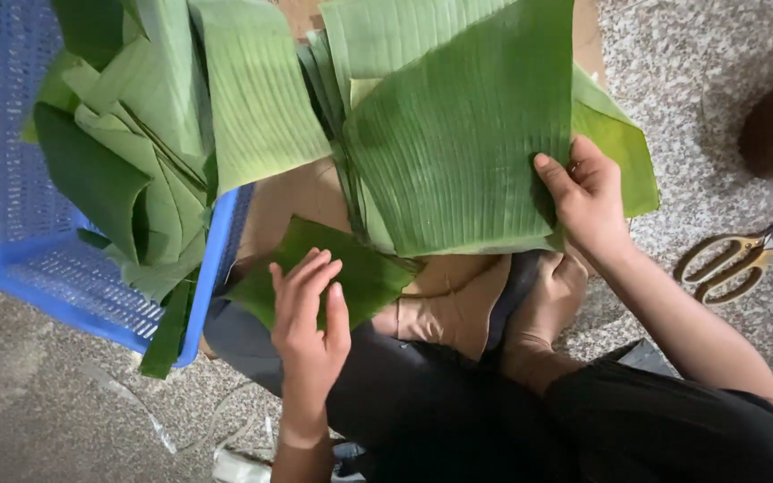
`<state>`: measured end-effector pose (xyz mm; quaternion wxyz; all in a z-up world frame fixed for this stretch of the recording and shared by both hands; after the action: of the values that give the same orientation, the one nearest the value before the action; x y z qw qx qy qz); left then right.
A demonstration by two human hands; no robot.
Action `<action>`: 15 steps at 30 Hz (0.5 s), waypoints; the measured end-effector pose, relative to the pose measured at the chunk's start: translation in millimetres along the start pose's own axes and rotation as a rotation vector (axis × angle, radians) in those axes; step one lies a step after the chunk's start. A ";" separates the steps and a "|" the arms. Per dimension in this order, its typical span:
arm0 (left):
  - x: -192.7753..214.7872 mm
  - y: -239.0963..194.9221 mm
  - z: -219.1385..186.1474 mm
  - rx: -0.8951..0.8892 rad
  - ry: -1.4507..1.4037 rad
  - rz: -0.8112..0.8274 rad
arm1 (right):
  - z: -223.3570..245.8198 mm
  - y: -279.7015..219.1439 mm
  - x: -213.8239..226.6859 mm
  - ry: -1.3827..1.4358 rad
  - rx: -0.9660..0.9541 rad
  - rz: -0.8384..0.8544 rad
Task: Sorting and stacking cut banana leaves into a plastic basket and a neat pile on cardboard.
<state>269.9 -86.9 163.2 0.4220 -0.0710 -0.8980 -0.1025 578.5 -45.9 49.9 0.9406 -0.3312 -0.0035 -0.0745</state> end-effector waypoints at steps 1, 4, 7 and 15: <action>-2.2 -6.0 8.5 0.015 0.047 0.085 | -1.1 -0.2 0.5 -0.045 0.022 -0.011; -22.6 -47.3 53.7 0.022 0.158 0.600 | 1.6 2.1 -2.2 0.003 0.063 -0.039; -41.0 -98.9 82.1 -0.044 0.365 0.812 | 0.5 5.7 -8.2 0.073 0.099 -0.032; -7.0 -87.3 63.7 -0.035 0.418 0.600 | 8.7 2.1 -2.6 -0.094 0.170 0.014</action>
<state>208.3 -156.2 107.2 0.6062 -0.3159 -0.7299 -0.0019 576.7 -38.5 55.3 0.9646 -0.2533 -0.0515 -0.0517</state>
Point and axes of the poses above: each hand's wrist, its own y-axis towards the middle knuckle, its own x-axis out of the back of the hand, z = x × y, the point moved 2 cm from there along y, towards the middle knuckle, and after that the axes turned 9 degrees about -x, right-handed, at the moved point
